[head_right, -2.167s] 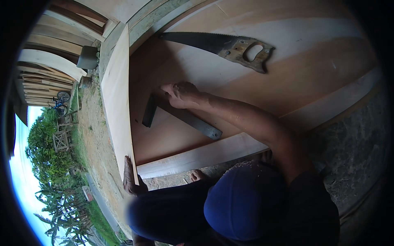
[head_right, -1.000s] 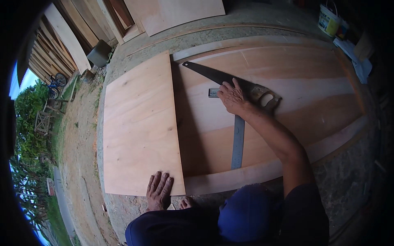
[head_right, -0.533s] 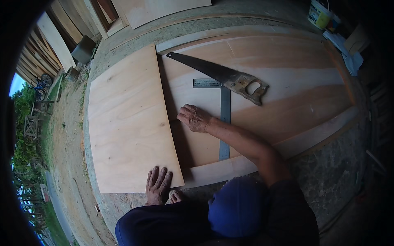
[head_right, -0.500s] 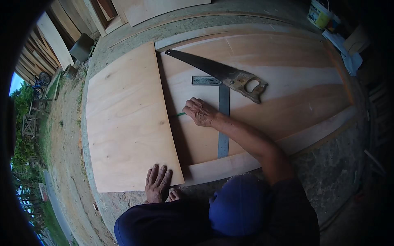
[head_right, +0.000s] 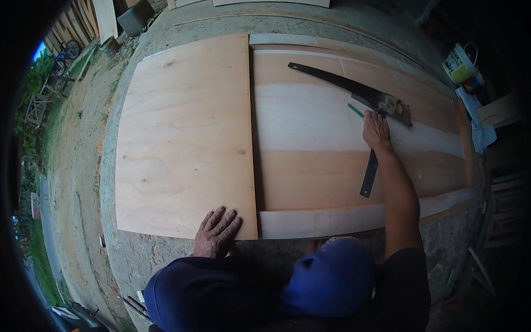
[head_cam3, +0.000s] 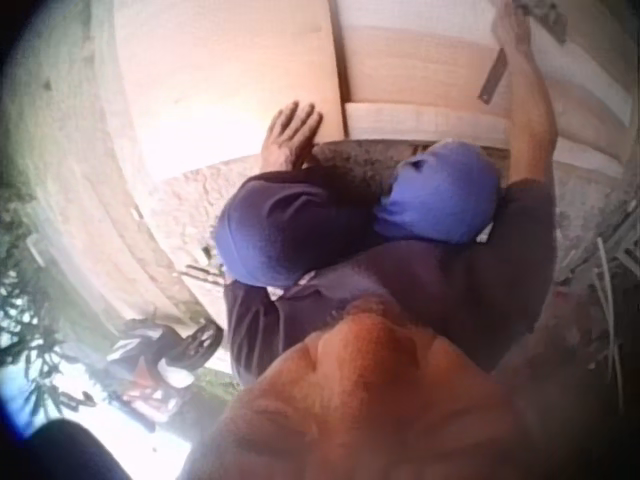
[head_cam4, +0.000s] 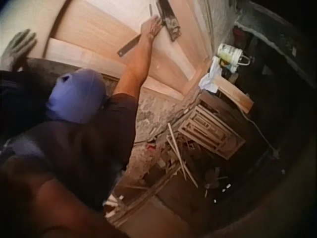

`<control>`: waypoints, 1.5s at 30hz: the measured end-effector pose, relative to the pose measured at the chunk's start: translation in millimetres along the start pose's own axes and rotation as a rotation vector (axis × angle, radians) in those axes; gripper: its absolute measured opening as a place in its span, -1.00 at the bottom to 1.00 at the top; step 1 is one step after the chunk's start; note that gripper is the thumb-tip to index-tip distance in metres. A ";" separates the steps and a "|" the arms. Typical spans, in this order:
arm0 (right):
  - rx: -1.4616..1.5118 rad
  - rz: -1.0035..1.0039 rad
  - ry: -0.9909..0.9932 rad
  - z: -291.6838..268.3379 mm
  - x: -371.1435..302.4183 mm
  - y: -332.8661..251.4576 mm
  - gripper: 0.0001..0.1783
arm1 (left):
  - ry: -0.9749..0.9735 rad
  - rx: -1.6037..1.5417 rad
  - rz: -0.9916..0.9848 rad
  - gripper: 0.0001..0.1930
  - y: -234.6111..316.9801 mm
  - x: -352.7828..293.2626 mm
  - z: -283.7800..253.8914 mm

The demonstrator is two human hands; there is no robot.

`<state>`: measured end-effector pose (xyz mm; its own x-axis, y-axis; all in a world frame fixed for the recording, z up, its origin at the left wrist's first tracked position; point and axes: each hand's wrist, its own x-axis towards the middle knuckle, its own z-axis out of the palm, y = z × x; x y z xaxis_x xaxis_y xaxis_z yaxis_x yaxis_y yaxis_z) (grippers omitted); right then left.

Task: The person hammers nails into a wooden frame using a hammer and metal ruler. They then measure and mark a large plywood sheet with a pencil and square, and cut a wooden plank with a hand saw. The person continues to measure and mark the plank for further assembly.

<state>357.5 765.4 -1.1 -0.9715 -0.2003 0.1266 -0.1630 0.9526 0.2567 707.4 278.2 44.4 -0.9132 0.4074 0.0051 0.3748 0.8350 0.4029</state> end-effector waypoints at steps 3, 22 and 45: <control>-0.084 0.235 0.006 11.7 -27.0 39.4 -0.79 | -0.066 -0.157 0.035 -0.41 2.5 14.5 -2.5; 2.005 0.135 -0.681 -70.3 -134.0 -282.7 -0.43 | 1.909 -0.793 -0.863 -0.39 -232.4 -127.1 9.4; 2.005 0.126 -0.773 -115.2 -146.1 -294.6 -0.24 | 1.923 -0.782 -0.987 -0.35 -251.9 -110.2 4.5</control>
<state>567.2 487.7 15.2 -0.7619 -0.5185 -0.3882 0.4795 -0.0485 -0.8762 714.4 24.7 -61.7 0.0725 -0.9970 0.0267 0.1913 0.0402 0.9807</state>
